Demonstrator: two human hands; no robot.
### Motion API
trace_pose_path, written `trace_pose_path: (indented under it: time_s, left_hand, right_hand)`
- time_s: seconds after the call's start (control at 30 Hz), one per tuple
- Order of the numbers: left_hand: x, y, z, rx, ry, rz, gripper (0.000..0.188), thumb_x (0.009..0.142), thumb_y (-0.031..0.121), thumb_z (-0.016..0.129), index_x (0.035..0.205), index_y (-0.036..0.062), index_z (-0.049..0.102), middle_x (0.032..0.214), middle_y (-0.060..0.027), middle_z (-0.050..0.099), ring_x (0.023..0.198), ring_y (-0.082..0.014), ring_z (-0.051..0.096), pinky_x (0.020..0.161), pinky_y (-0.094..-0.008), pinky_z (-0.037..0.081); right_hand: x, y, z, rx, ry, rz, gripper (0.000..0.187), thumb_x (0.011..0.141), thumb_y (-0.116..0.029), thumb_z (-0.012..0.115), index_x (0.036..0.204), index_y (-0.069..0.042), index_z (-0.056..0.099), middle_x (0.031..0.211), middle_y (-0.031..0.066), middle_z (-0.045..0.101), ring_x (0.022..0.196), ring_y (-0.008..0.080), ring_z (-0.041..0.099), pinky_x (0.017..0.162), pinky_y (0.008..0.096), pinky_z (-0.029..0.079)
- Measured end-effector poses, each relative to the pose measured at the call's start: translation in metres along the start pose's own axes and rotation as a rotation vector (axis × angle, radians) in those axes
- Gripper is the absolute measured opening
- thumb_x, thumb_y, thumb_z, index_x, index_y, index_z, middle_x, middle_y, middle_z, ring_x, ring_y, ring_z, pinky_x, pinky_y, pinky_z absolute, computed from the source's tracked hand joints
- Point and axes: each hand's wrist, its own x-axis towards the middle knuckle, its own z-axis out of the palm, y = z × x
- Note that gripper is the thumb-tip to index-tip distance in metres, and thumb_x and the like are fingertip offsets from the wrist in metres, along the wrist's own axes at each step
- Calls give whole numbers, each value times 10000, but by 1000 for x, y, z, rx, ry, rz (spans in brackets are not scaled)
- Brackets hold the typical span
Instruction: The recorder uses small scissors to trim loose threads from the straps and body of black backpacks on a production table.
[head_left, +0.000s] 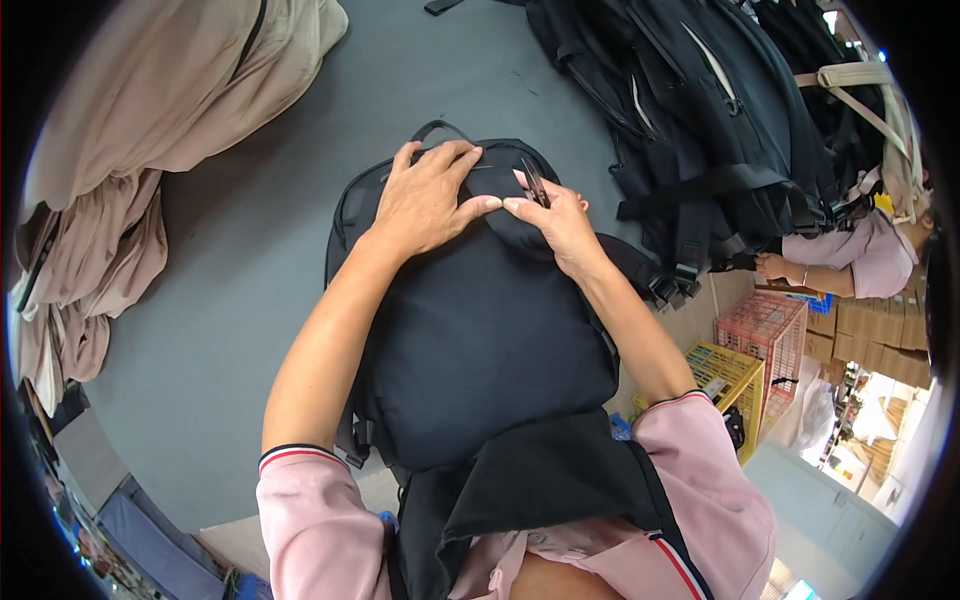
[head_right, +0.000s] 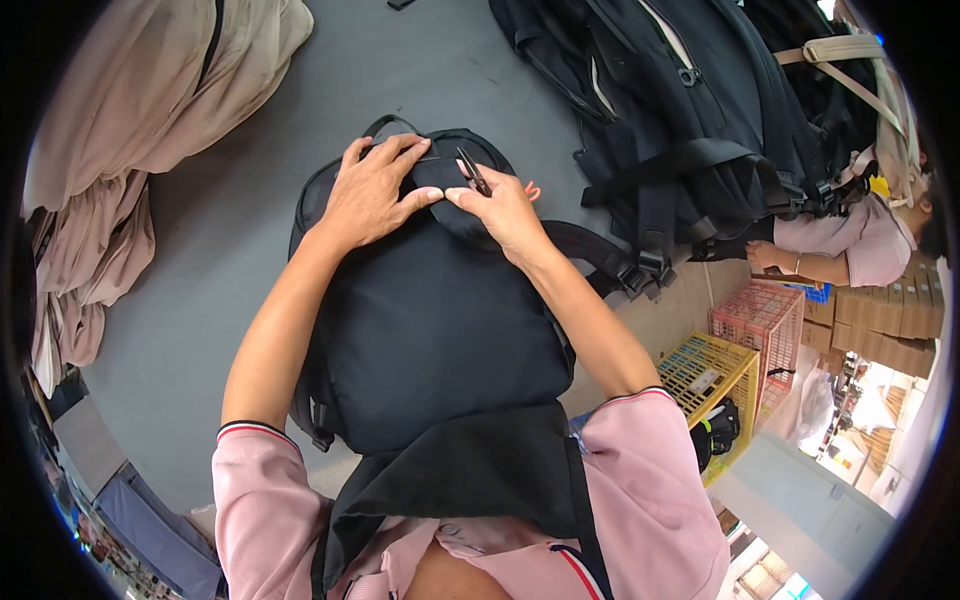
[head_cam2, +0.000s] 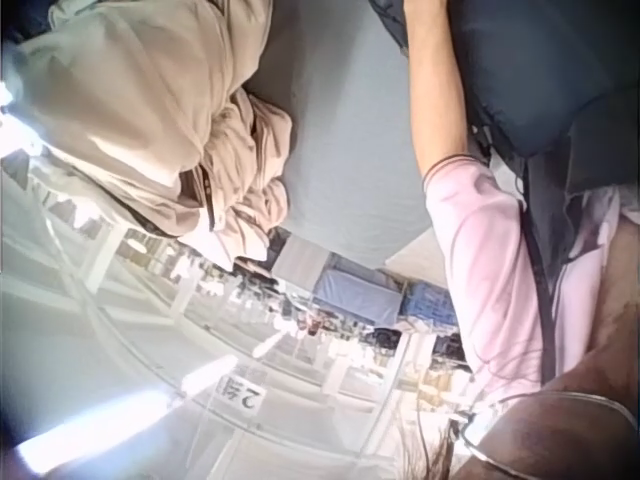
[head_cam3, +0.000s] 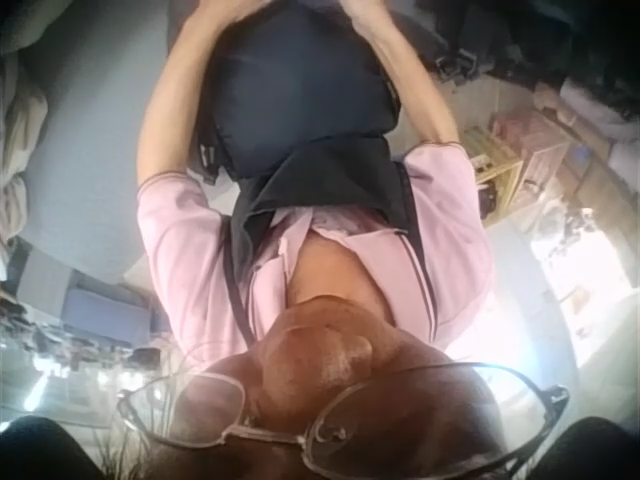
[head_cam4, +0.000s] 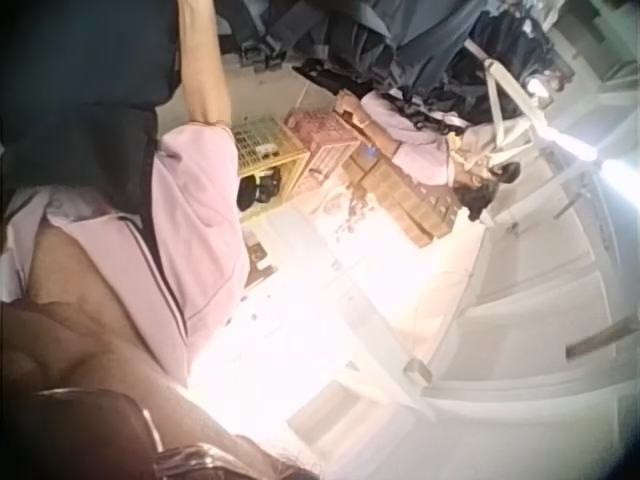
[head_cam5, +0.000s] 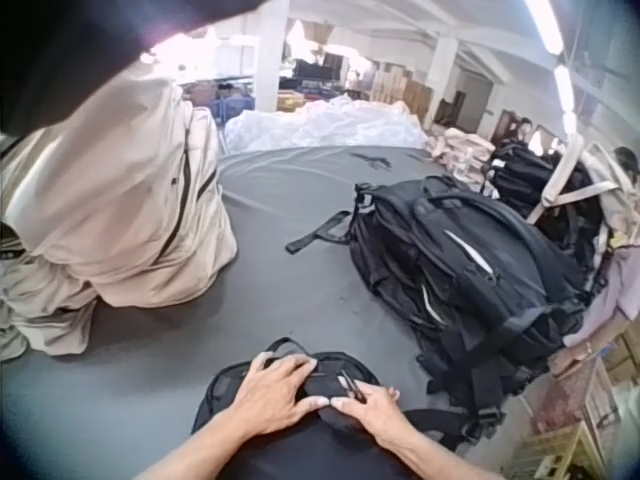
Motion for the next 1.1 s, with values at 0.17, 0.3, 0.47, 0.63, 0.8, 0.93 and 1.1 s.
trace_pose_path:
  time_s: [0.17, 0.3, 0.47, 0.63, 0.8, 0.93, 1.1]
  left_hand:
    - [2, 10, -6, -42, -108, -185, 633, 806, 538, 578, 1217, 57, 572, 1234, -72, 520, 1141, -222, 484, 1071, -410, 254]
    - [-3, 1, 7, -105, -118, -107, 598, 785, 541, 600, 1165, 79, 616, 1140, -111, 583, 1079, -248, 521, 1036, -396, 278]
    - [-3, 21, 9, -166, -40, -168, 478, 738, 426, 696, 1019, 41, 665, 880, -109, 660, 900, -225, 591, 893, -370, 320]
    - [-9, 27, 16, -118, 41, -242, 397, 709, 317, 739, 970, 34, 641, 899, -102, 654, 893, -215, 588, 878, -372, 309]
    - [-11, 31, 20, -126, 136, -243, 387, 681, 235, 757, 995, 61, 613, 923, -85, 639, 920, -218, 578, 888, -374, 301]
    - [-11, 33, 20, -135, 181, -223, 388, 660, 180, 763, 996, 69, 602, 935, -78, 629, 936, -217, 573, 890, -377, 301]
    - [-14, 30, 23, -127, 217, -219, 391, 651, 167, 764, 993, 73, 598, 935, -77, 628, 937, -213, 572, 888, -380, 305]
  right_hand:
    - [-10, 11, 1, 67, 28, -152, 602, 801, -178, 678, 1297, 71, 445, 1136, 95, 571, 1046, 131, 505, 930, 256, 374]
    - [-11, 20, 3, 21, -19, -115, 601, 813, -189, 670, 1294, 85, 436, 1207, 128, 557, 1121, 164, 500, 968, 283, 363]
    - [-11, 36, -8, -261, 68, -347, 490, 832, -220, 644, 1257, -21, 502, 1075, 111, 624, 965, 208, 597, 843, 322, 448]
    - [-33, -11, -4, -698, 194, -342, 302, 823, -212, 629, 1087, -96, 538, 996, 74, 563, 817, 230, 609, 726, 367, 464]
    - [-24, -23, -8, -844, 182, -536, 197, 775, -173, 666, 924, -73, 584, 828, 30, 509, 681, 190, 566, 616, 309, 457]
    - [-13, -24, -8, -911, 150, -607, 177, 766, -170, 679, 889, -72, 598, 828, 27, 513, 677, 209, 578, 591, 334, 450]
    - [-7, -25, -5, -982, 127, -703, 161, 766, -175, 680, 874, -83, 603, 810, 29, 511, 657, 232, 576, 569, 348, 443]
